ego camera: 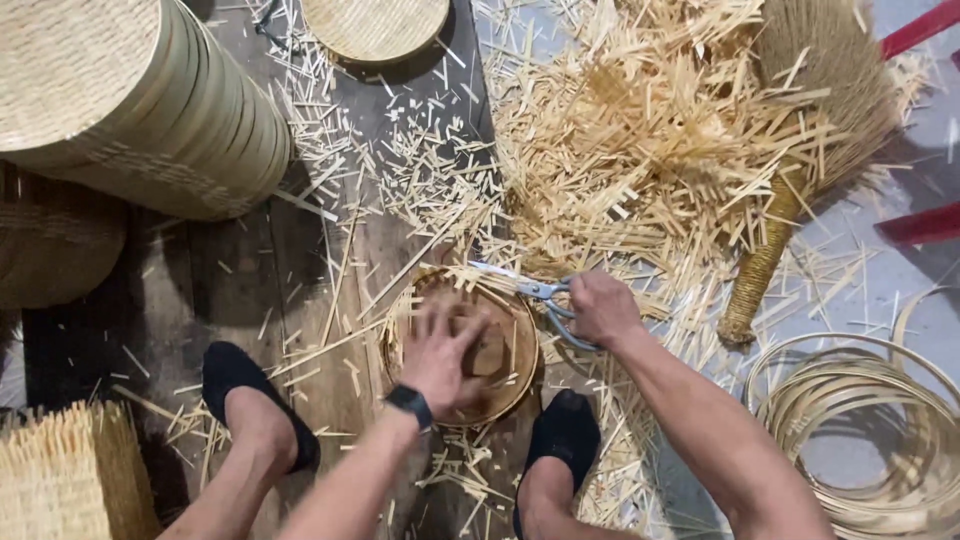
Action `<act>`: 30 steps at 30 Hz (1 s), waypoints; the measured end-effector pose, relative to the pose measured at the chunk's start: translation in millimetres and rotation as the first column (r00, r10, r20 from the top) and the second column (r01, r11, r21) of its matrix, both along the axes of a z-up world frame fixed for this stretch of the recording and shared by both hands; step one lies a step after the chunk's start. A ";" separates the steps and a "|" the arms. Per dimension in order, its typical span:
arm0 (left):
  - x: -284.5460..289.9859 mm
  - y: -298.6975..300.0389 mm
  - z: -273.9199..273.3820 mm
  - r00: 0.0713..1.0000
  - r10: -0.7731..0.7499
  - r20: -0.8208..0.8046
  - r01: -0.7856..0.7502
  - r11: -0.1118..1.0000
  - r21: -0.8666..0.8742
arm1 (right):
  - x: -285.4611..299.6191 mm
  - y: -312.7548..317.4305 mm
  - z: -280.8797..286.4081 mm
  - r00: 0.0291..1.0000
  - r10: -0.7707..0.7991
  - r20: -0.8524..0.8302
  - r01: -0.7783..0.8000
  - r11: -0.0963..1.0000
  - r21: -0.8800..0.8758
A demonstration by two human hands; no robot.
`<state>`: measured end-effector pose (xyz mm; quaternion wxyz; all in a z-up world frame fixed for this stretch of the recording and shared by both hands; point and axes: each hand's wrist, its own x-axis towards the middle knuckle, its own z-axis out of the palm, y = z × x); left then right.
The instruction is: The person sits on the floor and fits a square woven bamboo mat over a round wooden tray form, pressing it down to shape it. They use scissors to trim the excess bamboo strips around the rim, then set the trimmed tray aside and pick up the next woven mat to repeat the process.
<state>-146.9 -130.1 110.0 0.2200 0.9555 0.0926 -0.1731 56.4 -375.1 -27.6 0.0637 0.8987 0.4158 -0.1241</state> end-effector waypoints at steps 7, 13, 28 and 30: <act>-11.1 -42.7 -48.6 0.854 0.519 0.016 -0.516 0.852 -0.088 | -17.6 47.3 84.6 0.982 0.061 0.179 -0.045 0.995 -0.092; -6.0 -22.8 -34.7 0.964 0.262 -0.048 -0.262 0.965 0.016 | -4.0 4.4 23.3 0.996 0.016 0.085 -0.020 0.999 0.042; -0.1 4.8 -33.1 0.986 -0.158 -0.055 0.158 0.987 -0.009 | 1.7 11.0 3.9 0.995 0.039 0.089 -0.046 0.996 0.078; -0.1 10.2 -28.5 0.967 -0.244 -0.079 0.244 0.970 -0.013 | 4.8 20.6 -12.8 0.959 0.092 0.269 -0.138 0.978 0.157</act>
